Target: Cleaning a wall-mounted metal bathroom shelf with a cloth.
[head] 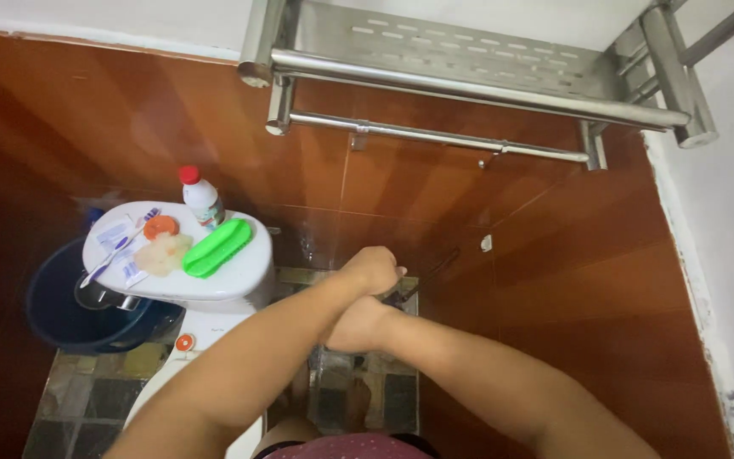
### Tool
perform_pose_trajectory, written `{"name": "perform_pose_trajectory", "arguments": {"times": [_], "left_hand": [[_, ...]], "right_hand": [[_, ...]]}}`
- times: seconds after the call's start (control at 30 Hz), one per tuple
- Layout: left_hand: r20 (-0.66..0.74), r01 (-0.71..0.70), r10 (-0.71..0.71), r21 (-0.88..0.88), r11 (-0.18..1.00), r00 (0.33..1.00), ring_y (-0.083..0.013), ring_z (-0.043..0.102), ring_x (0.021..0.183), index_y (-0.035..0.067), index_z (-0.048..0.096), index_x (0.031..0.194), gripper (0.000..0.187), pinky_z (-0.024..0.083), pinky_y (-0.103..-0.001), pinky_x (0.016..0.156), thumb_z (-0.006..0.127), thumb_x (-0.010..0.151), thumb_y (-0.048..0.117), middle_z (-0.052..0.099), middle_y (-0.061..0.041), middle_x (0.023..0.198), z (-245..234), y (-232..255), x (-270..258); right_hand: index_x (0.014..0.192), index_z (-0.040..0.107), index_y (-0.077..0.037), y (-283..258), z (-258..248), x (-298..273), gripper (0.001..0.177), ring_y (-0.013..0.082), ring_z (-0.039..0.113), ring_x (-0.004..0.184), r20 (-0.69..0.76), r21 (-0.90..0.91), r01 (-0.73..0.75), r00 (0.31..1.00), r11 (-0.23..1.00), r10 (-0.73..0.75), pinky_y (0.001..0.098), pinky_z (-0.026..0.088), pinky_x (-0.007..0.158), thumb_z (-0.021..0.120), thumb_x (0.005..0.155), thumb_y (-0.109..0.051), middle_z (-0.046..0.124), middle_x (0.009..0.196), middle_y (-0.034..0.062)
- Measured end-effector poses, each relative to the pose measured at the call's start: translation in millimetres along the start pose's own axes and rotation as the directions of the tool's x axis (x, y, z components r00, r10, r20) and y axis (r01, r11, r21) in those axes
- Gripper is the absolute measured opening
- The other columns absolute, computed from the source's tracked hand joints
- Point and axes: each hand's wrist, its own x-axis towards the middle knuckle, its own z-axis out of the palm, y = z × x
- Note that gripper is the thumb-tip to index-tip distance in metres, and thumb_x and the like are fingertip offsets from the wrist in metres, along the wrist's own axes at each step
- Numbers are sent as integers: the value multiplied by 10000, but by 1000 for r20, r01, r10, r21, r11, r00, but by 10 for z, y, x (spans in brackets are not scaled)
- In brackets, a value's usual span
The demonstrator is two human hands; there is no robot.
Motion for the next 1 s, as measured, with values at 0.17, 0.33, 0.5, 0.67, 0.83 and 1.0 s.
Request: {"name": "perform_pose_trajectory", "arguments": {"times": [0.17, 0.33, 0.5, 0.67, 0.83, 1.0], "left_hand": [[-79, 86, -80, 84, 993, 994, -449, 656, 1038, -4, 763, 977, 442, 522, -508, 930, 597, 991, 405, 700, -270, 1065, 99, -181, 183], [-329, 35, -106, -216, 976, 938, -426, 692, 983, 0, 799, 952, 562, 540, -483, 920, 501, 1107, 451, 749, -245, 1005, 60, -581, 403], [174, 158, 51, -961, 225, 983, -191, 689, 872, 30, 658, 1179, 353, 638, -359, 756, 708, 992, 325, 691, -81, 996, -368, -730, -5], [249, 224, 8, -884, 411, 969, -138, 704, 879, 167, 696, 1068, 237, 626, -323, 726, 709, 869, 295, 713, -24, 1014, -865, -322, -859], [-68, -45, -26, -853, 521, 997, -219, 558, 778, 61, 682, 984, 239, 438, -322, 578, 786, 914, 264, 653, -82, 867, -678, -526, -826], [-624, -470, 311, -103, 877, 717, -208, 584, 724, 49, 670, 793, 252, 488, -406, 657, 848, 782, 227, 637, -96, 732, -1053, -105, -1197]], "right_hand": [[1020, 689, -87, 54, 44, 104, 168, 286, 665, 985, 102, 349, -232, 973, 908, 209, 426, 513, 892, 669, 910, -213, 713, 1054, 135], [980, 712, -95, 247, -78, -49, 178, 294, 674, 885, 183, 193, -180, 972, 965, 145, 453, 526, 825, 686, 887, -245, 718, 972, 138], [829, 721, -55, 177, -370, -173, 96, 219, 647, 712, -177, 660, -523, 589, 539, 788, 426, 537, 652, 655, 877, -106, 700, 823, 67], [828, 616, -65, 311, -811, -79, 142, 213, 583, 832, -288, 948, 226, 319, 223, 903, 412, 517, 857, 513, 851, 30, 572, 803, 71], [1010, 600, -50, 432, -761, -198, 270, 202, 560, 887, -161, 966, 231, 172, 119, 972, 436, 556, 956, 489, 833, 121, 541, 908, 47], [1218, 621, -110, 181, -893, 202, 366, 113, 597, 1114, -20, 832, -523, 306, 185, 952, 275, 464, 992, 533, 881, 4, 641, 1169, -5]]}}
